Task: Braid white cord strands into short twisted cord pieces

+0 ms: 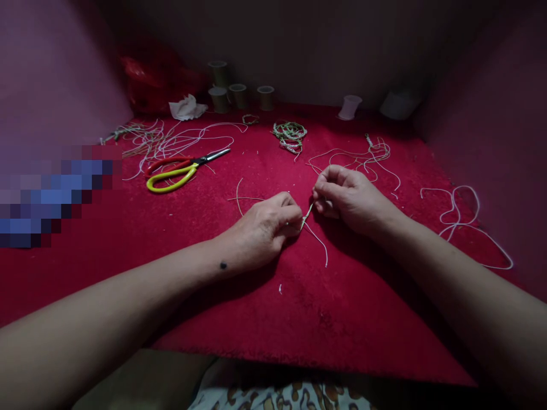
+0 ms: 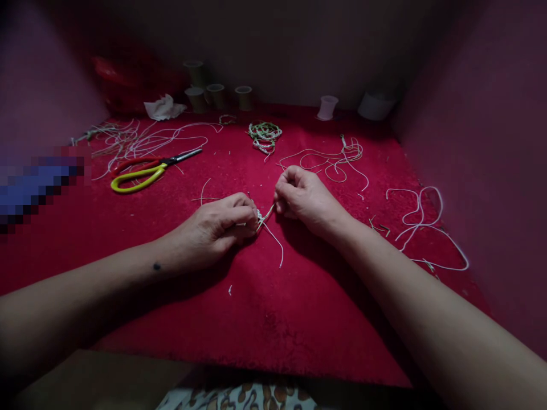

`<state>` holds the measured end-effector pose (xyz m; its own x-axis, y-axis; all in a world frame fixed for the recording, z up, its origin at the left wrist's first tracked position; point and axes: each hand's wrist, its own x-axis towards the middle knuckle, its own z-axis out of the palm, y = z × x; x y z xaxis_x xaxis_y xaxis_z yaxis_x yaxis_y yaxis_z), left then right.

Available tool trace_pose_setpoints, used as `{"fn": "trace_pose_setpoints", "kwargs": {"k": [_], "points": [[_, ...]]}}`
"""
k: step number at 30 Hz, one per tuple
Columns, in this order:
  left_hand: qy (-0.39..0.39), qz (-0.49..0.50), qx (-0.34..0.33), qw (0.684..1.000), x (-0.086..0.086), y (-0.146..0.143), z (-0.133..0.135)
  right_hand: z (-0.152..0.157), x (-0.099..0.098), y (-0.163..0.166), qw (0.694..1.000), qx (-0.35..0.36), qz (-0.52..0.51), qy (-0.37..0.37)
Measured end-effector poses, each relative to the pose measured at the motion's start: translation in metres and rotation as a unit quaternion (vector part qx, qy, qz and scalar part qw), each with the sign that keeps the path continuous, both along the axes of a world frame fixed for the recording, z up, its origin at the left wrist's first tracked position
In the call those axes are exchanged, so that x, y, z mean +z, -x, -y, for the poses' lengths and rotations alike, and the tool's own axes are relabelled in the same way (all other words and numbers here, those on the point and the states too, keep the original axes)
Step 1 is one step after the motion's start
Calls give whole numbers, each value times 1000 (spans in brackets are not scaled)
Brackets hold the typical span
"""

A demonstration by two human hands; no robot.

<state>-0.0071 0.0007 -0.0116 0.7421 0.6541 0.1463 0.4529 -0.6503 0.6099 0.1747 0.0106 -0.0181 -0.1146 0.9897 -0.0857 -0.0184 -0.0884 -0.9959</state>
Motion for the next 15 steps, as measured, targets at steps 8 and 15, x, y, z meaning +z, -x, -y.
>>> {"fn": "trace_pose_setpoints", "kwargs": {"k": [8,15], "points": [[20,8,-31,999,2,4,-2,-2,2,9,997,-40,65,20],[20,13,-26,999,1,4,-2,20,19,-9,930,8,317,-185]]}}
